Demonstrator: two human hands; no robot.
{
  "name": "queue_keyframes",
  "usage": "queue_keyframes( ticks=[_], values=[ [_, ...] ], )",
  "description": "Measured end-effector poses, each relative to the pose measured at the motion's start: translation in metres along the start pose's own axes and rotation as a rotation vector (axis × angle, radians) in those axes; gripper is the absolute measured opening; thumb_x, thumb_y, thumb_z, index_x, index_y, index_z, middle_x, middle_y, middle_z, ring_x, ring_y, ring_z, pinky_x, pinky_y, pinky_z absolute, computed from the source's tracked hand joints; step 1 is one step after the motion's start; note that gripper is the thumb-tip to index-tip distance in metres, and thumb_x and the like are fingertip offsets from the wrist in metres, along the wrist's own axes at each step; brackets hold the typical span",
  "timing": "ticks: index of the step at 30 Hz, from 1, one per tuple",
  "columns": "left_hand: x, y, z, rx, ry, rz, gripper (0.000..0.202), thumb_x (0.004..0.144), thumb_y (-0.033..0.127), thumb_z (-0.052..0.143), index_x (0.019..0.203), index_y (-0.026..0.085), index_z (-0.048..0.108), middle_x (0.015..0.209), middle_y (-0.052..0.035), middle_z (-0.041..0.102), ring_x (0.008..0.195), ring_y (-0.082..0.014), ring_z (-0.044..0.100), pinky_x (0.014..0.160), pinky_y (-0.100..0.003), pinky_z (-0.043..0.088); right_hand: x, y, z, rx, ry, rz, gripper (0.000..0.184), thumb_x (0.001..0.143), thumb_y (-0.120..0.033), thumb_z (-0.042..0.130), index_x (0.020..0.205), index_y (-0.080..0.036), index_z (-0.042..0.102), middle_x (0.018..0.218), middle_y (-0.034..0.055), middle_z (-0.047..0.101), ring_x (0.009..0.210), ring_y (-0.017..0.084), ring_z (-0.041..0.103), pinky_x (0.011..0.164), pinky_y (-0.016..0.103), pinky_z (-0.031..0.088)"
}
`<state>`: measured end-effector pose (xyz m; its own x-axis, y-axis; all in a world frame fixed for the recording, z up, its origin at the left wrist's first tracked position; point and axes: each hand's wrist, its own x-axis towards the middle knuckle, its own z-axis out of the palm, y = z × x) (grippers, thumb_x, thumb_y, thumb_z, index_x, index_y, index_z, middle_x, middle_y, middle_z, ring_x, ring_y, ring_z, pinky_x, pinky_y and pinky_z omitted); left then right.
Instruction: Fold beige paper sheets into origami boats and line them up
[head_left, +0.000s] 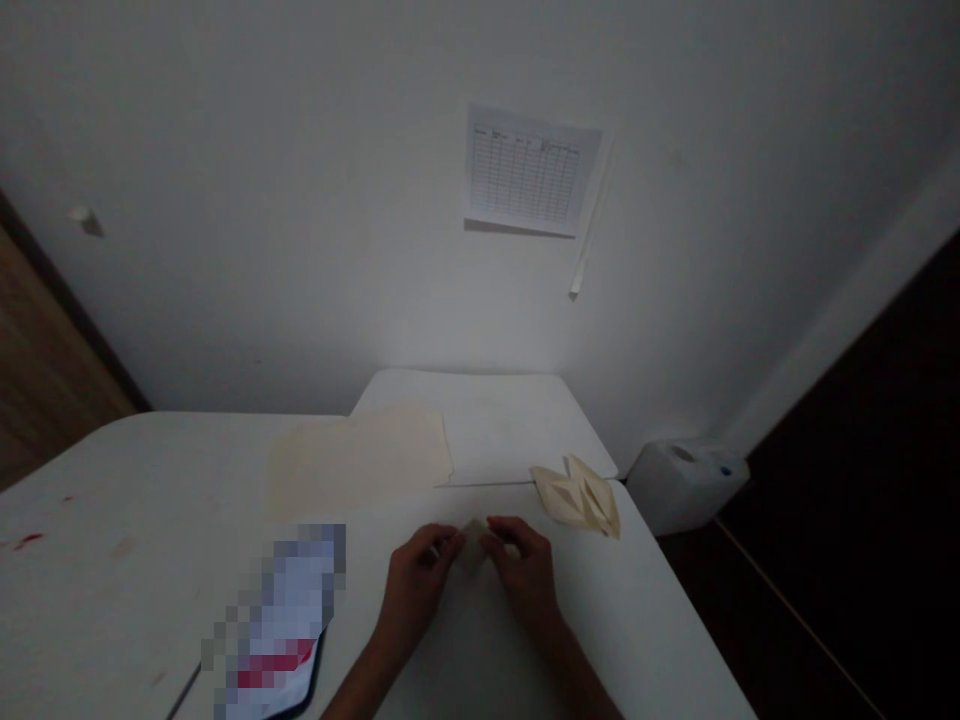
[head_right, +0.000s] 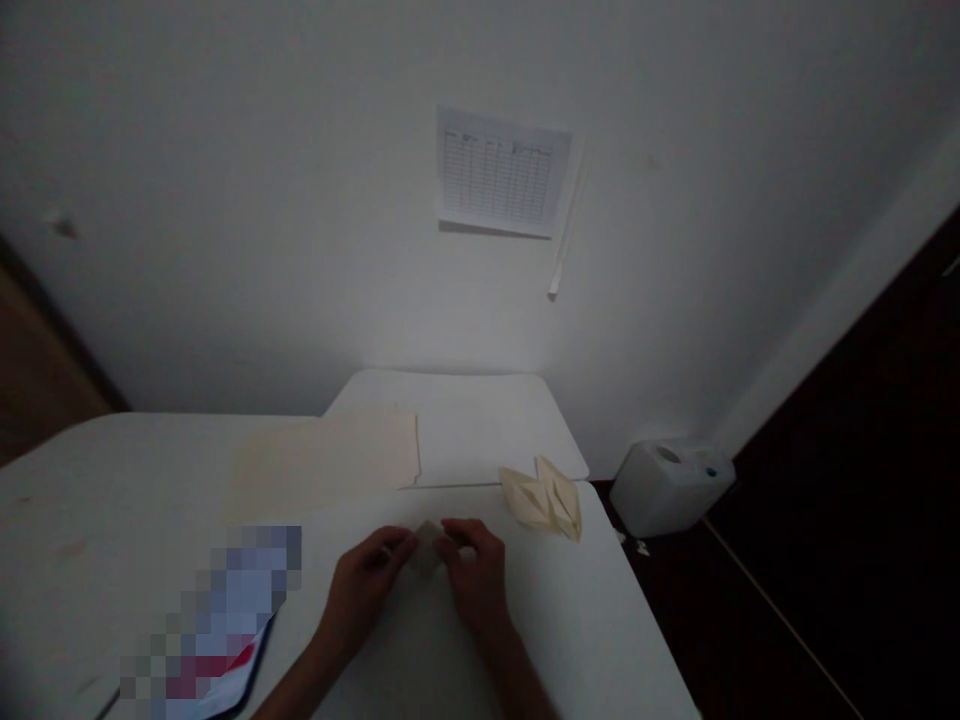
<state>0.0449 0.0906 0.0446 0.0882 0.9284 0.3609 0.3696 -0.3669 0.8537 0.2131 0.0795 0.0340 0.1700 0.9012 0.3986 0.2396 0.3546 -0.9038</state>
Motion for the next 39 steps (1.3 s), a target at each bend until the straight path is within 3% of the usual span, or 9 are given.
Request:
queue_keyframes(
  ticks=[5,8,14,23,30,35,39],
  values=[
    [-0.002,0.002,0.001,0.071,0.174,0.348,0.011,0.087,0.024,0.061,0.094,0.025,0.069,0.09,-0.0028,0.066,0.083,-0.0169,0.062,0.07,-0.029,0.053,-0.003,-0.006,-0.004,-0.262,0.008,-0.416,0.017,0.088,-0.017,0.062,0.099,-0.025,0.071,0.085,0.0036,0.069,0.082,0.018,0.059,0.073,0.031,0.051],
    [-0.005,0.003,-0.001,0.156,0.208,0.458,0.02,0.086,0.016,0.061,0.102,0.026,0.067,0.094,-0.0035,0.064,0.085,-0.0166,0.06,0.071,-0.03,0.053,-0.006,-0.008,-0.007,-0.351,-0.026,-0.498,0.017,0.089,-0.015,0.061,0.1,-0.025,0.07,0.084,0.0035,0.069,0.08,0.018,0.057,0.07,0.03,0.05],
    [-0.009,0.003,-0.005,0.236,0.108,0.581,0.027,0.086,0.007,0.059,0.105,0.026,0.064,0.093,-0.0039,0.064,0.085,-0.0162,0.056,0.07,-0.029,0.052,-0.01,-0.013,-0.014,-0.47,-0.096,-0.565,0.02,0.089,-0.014,0.06,0.104,-0.024,0.068,0.087,0.0043,0.07,0.079,0.019,0.058,0.068,0.031,0.05],
    [-0.01,0.005,-0.007,0.21,0.066,0.602,0.023,0.086,0.005,0.059,0.099,0.023,0.064,0.091,-0.0039,0.064,0.083,-0.0153,0.056,0.066,-0.026,0.052,-0.011,-0.015,-0.016,-0.455,-0.084,-0.605,0.022,0.089,-0.01,0.06,0.103,-0.026,0.067,0.09,0.004,0.07,0.077,0.018,0.058,0.065,0.029,0.051],
    [-0.013,0.003,-0.01,0.21,0.072,0.548,0.025,0.086,0.007,0.057,0.102,0.025,0.064,0.102,-0.0059,0.063,0.095,-0.0179,0.06,0.078,-0.032,0.055,-0.011,-0.013,-0.021,-0.42,-0.06,-0.572,0.026,0.088,-0.008,0.058,0.106,-0.025,0.067,0.096,0.0053,0.07,0.081,0.017,0.06,0.068,0.029,0.053],
    [-0.016,0.005,-0.009,0.22,0.062,0.479,0.018,0.086,0.017,0.061,0.102,0.024,0.063,0.116,-0.0085,0.061,0.105,-0.0208,0.061,0.085,-0.036,0.055,-0.012,-0.016,-0.02,-0.372,-0.054,-0.564,0.026,0.089,-0.009,0.057,0.108,-0.024,0.067,0.097,0.0066,0.07,0.085,0.017,0.062,0.072,0.029,0.055],
    [-0.016,0.009,-0.01,0.227,0.055,0.4,0.014,0.086,0.024,0.062,0.1,0.023,0.061,0.115,-0.0084,0.062,0.104,-0.0217,0.063,0.088,-0.038,0.055,-0.014,-0.02,-0.018,-0.349,-0.057,-0.544,0.023,0.09,-0.011,0.057,0.106,-0.023,0.068,0.095,0.0065,0.07,0.086,0.017,0.064,0.074,0.029,0.056]
  ],
)
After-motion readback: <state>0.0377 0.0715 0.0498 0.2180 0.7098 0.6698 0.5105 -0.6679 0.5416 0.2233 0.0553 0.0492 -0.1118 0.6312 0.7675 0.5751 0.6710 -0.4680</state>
